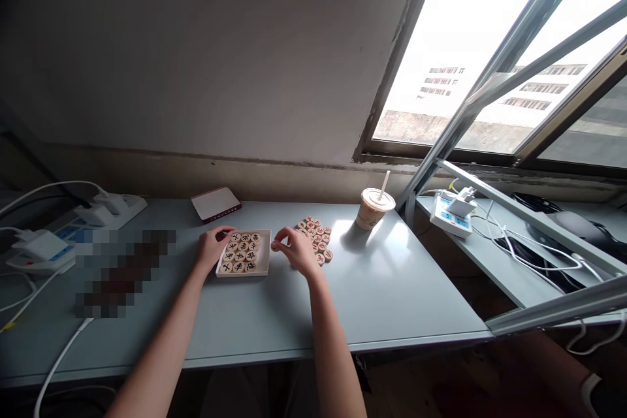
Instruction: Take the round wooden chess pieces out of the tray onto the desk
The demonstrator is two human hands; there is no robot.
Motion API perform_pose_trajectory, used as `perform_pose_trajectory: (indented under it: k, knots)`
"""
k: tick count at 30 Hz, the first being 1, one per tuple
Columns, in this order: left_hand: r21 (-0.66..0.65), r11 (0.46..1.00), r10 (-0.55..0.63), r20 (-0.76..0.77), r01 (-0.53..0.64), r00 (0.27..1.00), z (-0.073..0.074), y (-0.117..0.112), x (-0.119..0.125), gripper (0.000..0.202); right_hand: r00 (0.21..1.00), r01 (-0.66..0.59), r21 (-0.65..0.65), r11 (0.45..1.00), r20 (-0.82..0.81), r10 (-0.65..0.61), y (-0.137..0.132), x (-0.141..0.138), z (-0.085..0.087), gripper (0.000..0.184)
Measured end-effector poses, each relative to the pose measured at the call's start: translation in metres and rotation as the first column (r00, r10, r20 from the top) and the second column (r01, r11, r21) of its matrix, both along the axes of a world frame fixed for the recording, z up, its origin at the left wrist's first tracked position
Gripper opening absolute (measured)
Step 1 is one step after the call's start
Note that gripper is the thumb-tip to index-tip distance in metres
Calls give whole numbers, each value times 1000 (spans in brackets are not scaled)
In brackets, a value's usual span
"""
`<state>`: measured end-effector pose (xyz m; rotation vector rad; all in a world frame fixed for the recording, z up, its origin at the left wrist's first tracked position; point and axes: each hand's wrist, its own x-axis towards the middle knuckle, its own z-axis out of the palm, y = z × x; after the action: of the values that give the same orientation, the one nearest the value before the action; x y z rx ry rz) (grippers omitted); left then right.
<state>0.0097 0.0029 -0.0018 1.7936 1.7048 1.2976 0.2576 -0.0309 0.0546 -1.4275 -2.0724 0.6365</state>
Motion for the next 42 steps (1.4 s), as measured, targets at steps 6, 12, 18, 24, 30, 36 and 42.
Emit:
perform_pose_trajectory:
  k: [6, 12, 18, 24, 30, 36, 42]
  knots:
    - [13, 1000, -6, -6, 6, 1000, -1, 1, 0, 20, 935, 124, 100, 987, 320, -150, 6, 18, -5, 9]
    - [24, 1000, -6, -22, 6, 1000, -1, 1, -1, 20, 886, 6, 199, 980, 454, -98, 5, -6, -30, 46]
    - [32, 999, -6, -32, 7, 999, -4, 2, -2, 20, 816, 152, 162, 975, 536, -216, 18, 13, -51, 52]
    - [39, 999, -14, -31, 15, 999, -5, 3, -1, 20, 826, 121, 169, 978, 529, -194, 39, 12, -47, 52]
    - [28, 1000, -14, -5, 15, 1000, -3, 2, -1, 21, 790, 143, 171, 975, 573, -217, 58, 23, -52, 48]
    - [22, 999, -25, -12, 26, 1000, -2, 3, 0, 21, 823, 194, 224, 955, 493, -283, 44, 33, -35, 44]
    - [42, 998, -40, -30, 42, 999, -4, 3, 0, 20, 854, -290, 362, 886, 515, 70, 19, -39, 1, 34]
